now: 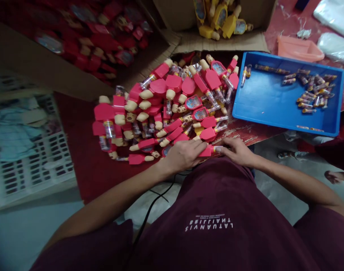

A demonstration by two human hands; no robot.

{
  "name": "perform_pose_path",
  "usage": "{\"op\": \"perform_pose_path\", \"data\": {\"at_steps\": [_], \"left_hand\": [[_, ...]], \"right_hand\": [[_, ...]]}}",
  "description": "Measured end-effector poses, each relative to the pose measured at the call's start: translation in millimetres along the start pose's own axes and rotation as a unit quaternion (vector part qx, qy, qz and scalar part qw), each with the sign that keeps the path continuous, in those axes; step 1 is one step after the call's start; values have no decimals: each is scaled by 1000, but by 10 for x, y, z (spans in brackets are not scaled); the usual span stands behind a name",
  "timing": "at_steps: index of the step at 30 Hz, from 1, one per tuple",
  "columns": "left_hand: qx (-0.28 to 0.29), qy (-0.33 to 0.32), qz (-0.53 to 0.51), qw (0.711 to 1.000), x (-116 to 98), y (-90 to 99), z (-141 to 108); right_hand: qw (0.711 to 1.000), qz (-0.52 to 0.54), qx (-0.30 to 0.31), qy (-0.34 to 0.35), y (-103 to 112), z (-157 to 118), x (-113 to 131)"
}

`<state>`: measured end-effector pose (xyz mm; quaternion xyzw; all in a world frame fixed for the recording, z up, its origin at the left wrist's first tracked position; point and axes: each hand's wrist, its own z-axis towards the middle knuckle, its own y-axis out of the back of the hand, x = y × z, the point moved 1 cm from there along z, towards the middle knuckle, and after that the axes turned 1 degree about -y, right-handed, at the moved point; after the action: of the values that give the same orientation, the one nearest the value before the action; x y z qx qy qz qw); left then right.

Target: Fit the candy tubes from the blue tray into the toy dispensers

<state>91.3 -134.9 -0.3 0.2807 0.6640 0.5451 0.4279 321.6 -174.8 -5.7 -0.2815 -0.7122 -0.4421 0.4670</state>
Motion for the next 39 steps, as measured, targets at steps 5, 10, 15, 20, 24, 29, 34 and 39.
{"op": "perform_pose_path", "data": {"at_steps": [5,10,15,20,24,29,34,39], "left_hand": [[30,41,-62,997,53,-57,33],[61,89,-165,980,79,-46,31],[44,29,-69,996,39,-90,25],[76,106,-197,972,119,-121,25],[48,106,-178,977,81,-141,-39],[53,94,-111,988,72,-184,-197],[73,134,-187,970,207,-142,-340],[57,148,-109,981,237,-194,-384]], "right_hand": [[999,-37,16,-11,-12,-11,-65],[971,-179,-30,156,0,-73,-101],[999,18,33,-21,-42,-41,-104],[987,-131,-33,90,-18,-10,-66],[986,-98,-31,131,-68,-1,-64],[999,-31,-21,34,-239,47,-87],[990,-37,-29,136,-361,136,-71],[998,50,-11,36,-429,272,-123]]}}
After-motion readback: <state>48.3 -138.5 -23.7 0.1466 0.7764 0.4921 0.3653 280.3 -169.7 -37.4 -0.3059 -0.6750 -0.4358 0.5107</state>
